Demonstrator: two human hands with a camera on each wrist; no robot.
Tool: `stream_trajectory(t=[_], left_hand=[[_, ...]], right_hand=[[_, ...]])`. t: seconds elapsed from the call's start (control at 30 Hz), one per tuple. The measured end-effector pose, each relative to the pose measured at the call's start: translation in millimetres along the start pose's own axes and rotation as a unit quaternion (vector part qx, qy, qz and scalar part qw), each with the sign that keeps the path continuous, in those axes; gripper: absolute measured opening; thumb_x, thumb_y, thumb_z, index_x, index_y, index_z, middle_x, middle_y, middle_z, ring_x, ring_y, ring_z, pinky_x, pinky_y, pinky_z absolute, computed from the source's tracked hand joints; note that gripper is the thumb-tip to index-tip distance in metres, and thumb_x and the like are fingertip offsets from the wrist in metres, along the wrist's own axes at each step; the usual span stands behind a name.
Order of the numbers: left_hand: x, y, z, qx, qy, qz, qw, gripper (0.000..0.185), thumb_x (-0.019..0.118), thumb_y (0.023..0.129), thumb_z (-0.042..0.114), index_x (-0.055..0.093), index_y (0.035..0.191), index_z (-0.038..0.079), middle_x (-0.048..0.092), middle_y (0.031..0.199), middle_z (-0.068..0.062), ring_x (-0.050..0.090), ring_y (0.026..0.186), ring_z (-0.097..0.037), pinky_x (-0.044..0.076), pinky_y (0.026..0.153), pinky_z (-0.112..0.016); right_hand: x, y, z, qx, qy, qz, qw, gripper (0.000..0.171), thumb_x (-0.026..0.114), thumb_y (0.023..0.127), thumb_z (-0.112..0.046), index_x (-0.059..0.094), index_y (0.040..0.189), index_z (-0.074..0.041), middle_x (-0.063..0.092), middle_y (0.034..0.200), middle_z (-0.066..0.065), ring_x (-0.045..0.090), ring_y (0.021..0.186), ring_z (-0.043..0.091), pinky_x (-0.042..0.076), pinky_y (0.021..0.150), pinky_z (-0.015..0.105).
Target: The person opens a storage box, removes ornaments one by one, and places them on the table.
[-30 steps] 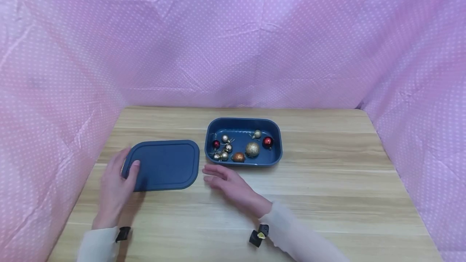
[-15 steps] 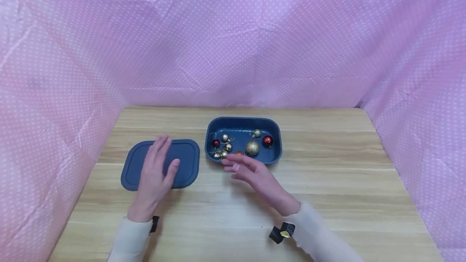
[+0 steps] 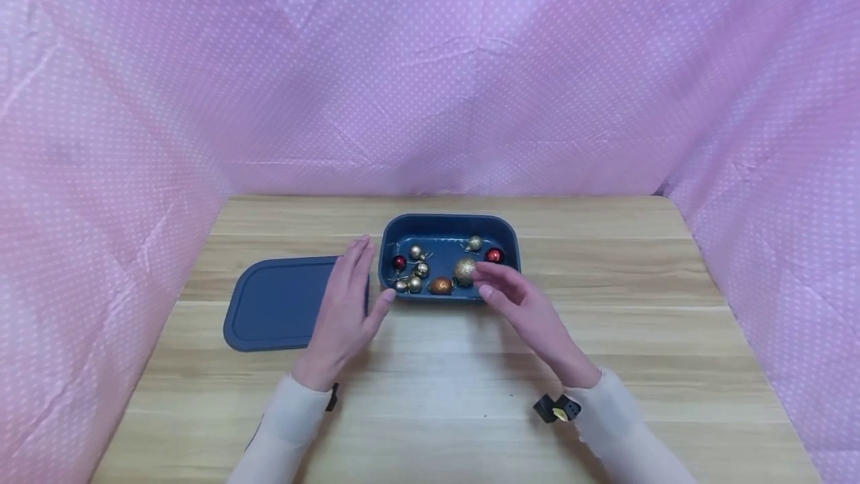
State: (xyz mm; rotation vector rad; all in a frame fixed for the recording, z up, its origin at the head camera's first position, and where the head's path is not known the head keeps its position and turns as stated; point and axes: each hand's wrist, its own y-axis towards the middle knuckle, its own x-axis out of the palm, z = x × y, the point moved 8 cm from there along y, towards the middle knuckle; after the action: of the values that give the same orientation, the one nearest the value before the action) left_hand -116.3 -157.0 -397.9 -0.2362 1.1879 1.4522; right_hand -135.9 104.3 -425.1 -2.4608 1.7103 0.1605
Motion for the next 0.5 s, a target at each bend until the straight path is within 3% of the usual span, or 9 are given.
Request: stream_trajectory(t=[0.2, 0.37, 0.5], left_hand=[[19.7, 6.0, -0.9, -0.033, 0.021, -0.063, 0.9973, 0.082, 0.038, 0.105, 0.063, 0.031, 0.162, 0.004, 0.028, 0.168, -0.018, 0.021, 0.156, -0.036, 0.016, 0.123, -0.063], [32.2, 9.7, -9.9, -0.072, 0.044, -0.118, 0.9895, 0.085, 0.042, 0.104, 0.064, 0.028, 0.163, 0.005, 0.02, 0.17, -0.018, 0.012, 0.157, -0.041, 0.006, 0.122, -0.067], [38.6, 11.2, -21.8, -0.101, 0.061, -0.147, 0.982, 0.086, 0.044, 0.104, 0.063, 0.024, 0.164, 0.004, 0.013, 0.172, -0.018, 0.007, 0.157, -0.044, 0.001, 0.121, -0.068]], right_hand=[[-25.6, -3.4, 7.0, -0.026, -0.06, 0.036, 0.997, 0.045, 0.065, 0.104, -0.025, 0.058, 0.145, -0.006, 0.065, 0.138, 0.011, 0.061, 0.127, 0.025, 0.049, 0.1, 0.021], [-45.2, -0.1, 8.6, -0.042, -0.118, 0.079, 0.989, 0.047, 0.068, 0.102, -0.023, 0.059, 0.142, 0.0, 0.062, 0.141, 0.015, 0.058, 0.13, 0.029, 0.049, 0.107, 0.042], [-54.7, 5.0, 10.3, -0.062, -0.184, 0.1, 0.976, 0.049, 0.071, 0.1, -0.023, 0.059, 0.142, 0.001, 0.059, 0.144, 0.017, 0.056, 0.131, 0.036, 0.048, 0.105, 0.055]])
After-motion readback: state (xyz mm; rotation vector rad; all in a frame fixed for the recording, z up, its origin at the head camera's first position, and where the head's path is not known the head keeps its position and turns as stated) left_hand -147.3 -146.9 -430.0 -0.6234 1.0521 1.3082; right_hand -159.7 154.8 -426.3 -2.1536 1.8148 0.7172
